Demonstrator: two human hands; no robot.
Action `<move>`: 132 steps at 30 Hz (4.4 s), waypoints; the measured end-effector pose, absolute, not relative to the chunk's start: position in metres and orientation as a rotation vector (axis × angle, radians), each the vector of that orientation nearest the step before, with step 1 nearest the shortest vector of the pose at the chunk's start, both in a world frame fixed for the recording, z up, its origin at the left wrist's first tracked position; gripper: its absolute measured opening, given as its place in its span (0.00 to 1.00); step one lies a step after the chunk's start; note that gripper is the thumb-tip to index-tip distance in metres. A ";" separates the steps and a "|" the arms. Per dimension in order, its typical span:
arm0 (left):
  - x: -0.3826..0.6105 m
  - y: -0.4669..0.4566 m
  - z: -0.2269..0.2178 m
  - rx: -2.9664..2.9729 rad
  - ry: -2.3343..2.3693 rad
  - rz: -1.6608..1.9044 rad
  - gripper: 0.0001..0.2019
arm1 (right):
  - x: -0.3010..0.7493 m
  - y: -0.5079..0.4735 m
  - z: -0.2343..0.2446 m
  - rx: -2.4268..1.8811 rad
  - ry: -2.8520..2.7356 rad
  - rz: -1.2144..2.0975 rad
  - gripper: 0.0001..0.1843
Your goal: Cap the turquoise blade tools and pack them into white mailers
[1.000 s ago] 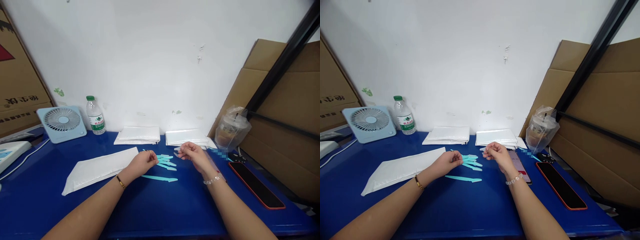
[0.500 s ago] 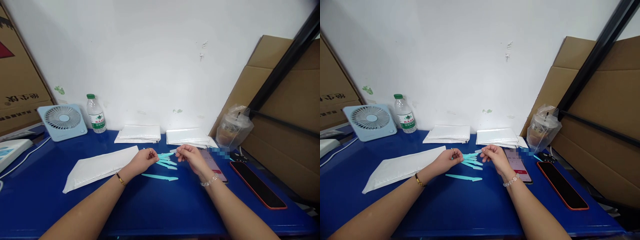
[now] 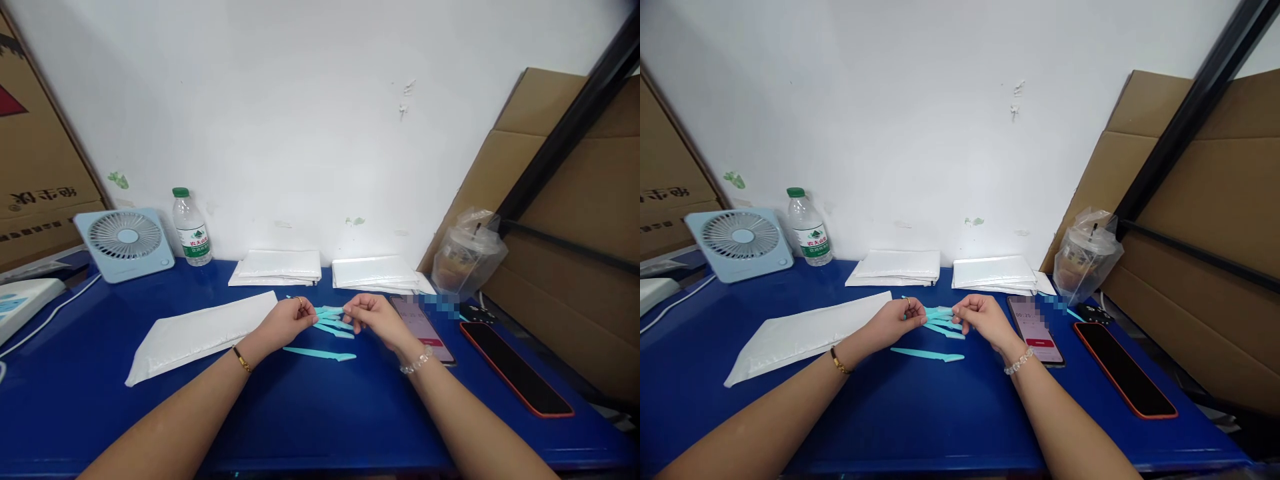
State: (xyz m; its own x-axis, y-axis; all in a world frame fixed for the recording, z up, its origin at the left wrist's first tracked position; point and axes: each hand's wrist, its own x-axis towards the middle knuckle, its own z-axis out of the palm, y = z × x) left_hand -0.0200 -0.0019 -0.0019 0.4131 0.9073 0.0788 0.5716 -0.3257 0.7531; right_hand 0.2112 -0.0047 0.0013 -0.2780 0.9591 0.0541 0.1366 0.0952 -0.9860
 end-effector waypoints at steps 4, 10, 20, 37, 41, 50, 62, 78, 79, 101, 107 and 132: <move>-0.021 0.000 -0.002 2.223 1.379 0.620 0.09 | 0.232 0.008 -0.003 -1.365 -1.661 0.805 0.16; -0.020 -0.010 0.008 2.475 1.285 0.565 0.13 | 0.242 0.026 -0.024 -1.589 -1.959 0.261 0.09; -0.017 -0.024 0.002 2.567 1.016 0.322 0.06 | 0.239 0.020 -0.017 -1.421 -1.911 0.578 0.09; -0.020 -0.015 0.010 2.231 1.206 0.614 0.12 | 0.237 0.006 0.007 -1.076 -1.523 1.231 0.14; -0.022 -0.012 0.011 2.296 1.265 0.679 0.11 | 0.234 0.002 0.009 -1.097 -1.705 1.140 0.14; -0.024 -0.007 0.009 2.309 1.315 0.693 0.10 | 0.238 -0.004 0.014 -1.138 -1.934 0.878 0.15; -0.022 -0.008 0.009 2.304 1.292 0.683 0.11 | 0.229 -0.005 0.009 -1.108 -1.997 0.838 0.13; -0.027 0.002 -0.009 2.669 1.334 0.326 0.27 | 0.213 -0.010 -0.003 -1.139 -2.384 0.477 0.39; -0.026 0.001 -0.008 2.691 1.325 0.310 0.23 | 0.212 -0.009 -0.004 -1.149 -2.417 0.475 0.41; 0.001 -0.025 0.012 2.779 1.452 0.091 0.10 | 0.192 -0.027 0.017 -1.326 -2.408 0.486 0.20; 0.004 -0.029 0.007 2.730 1.437 0.195 0.11 | 0.180 -0.033 0.019 -1.203 -2.345 0.476 0.18; -0.109 0.025 0.027 2.026 1.830 0.131 0.28 | 0.203 -0.015 0.012 -1.642 -2.564 -0.181 0.03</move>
